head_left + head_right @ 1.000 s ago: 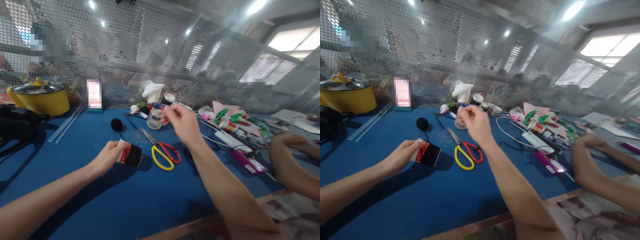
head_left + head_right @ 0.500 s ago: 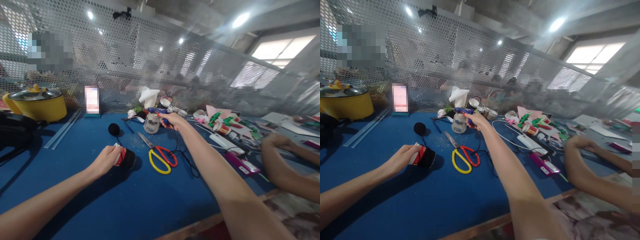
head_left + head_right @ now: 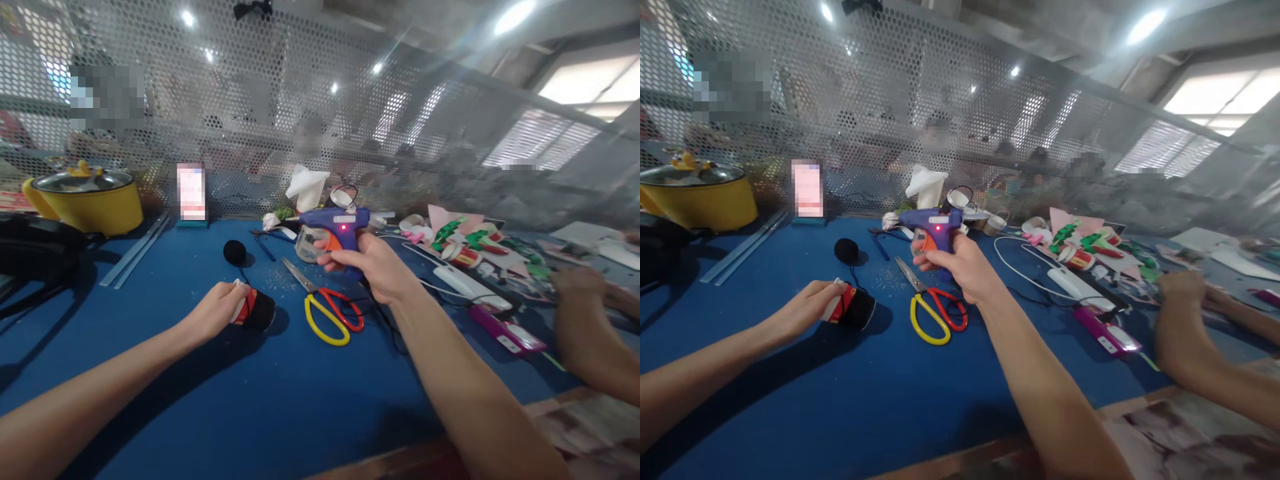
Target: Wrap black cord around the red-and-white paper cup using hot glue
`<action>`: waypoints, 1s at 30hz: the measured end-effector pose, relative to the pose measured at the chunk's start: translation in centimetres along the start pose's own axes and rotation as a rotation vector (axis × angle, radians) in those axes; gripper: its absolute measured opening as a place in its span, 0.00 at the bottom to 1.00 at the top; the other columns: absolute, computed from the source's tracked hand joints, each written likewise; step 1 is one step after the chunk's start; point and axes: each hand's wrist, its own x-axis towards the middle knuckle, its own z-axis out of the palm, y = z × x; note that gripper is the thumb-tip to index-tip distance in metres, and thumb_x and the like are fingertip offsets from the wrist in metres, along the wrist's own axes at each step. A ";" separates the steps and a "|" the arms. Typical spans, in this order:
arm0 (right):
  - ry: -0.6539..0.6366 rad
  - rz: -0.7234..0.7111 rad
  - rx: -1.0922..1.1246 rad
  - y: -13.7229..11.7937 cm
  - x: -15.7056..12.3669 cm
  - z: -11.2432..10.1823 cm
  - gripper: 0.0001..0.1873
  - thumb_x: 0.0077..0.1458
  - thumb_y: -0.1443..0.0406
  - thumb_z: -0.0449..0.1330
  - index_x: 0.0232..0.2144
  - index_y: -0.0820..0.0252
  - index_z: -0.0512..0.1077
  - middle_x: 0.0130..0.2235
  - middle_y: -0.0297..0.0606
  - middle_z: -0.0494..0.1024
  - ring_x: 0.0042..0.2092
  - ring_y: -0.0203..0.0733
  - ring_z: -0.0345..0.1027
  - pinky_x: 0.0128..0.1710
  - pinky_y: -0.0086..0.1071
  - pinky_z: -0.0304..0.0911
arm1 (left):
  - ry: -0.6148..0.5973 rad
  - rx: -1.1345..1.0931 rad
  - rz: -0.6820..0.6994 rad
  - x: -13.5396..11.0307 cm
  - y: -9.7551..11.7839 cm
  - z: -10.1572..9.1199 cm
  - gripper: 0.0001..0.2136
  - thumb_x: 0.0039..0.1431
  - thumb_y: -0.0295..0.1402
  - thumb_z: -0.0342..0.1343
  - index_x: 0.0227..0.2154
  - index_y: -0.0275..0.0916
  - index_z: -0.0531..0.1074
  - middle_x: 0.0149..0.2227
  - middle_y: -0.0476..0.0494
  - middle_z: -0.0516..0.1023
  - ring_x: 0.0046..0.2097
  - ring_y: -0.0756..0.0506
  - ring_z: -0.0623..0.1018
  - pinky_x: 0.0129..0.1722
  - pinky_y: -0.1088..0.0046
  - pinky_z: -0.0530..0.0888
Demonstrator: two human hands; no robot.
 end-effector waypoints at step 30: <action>-0.192 -0.086 -0.788 0.6 -5.9 4.4 0.08 0.46 0.61 0.52 0.19 0.56 0.64 0.16 0.32 0.66 0.30 0.42 0.66 0.27 0.31 0.59 | -0.039 0.020 -0.020 0.5 -0.5 0.1 0.15 0.47 0.39 0.40 0.16 0.35 0.62 0.15 0.52 0.59 0.20 0.52 0.59 0.19 0.77 0.55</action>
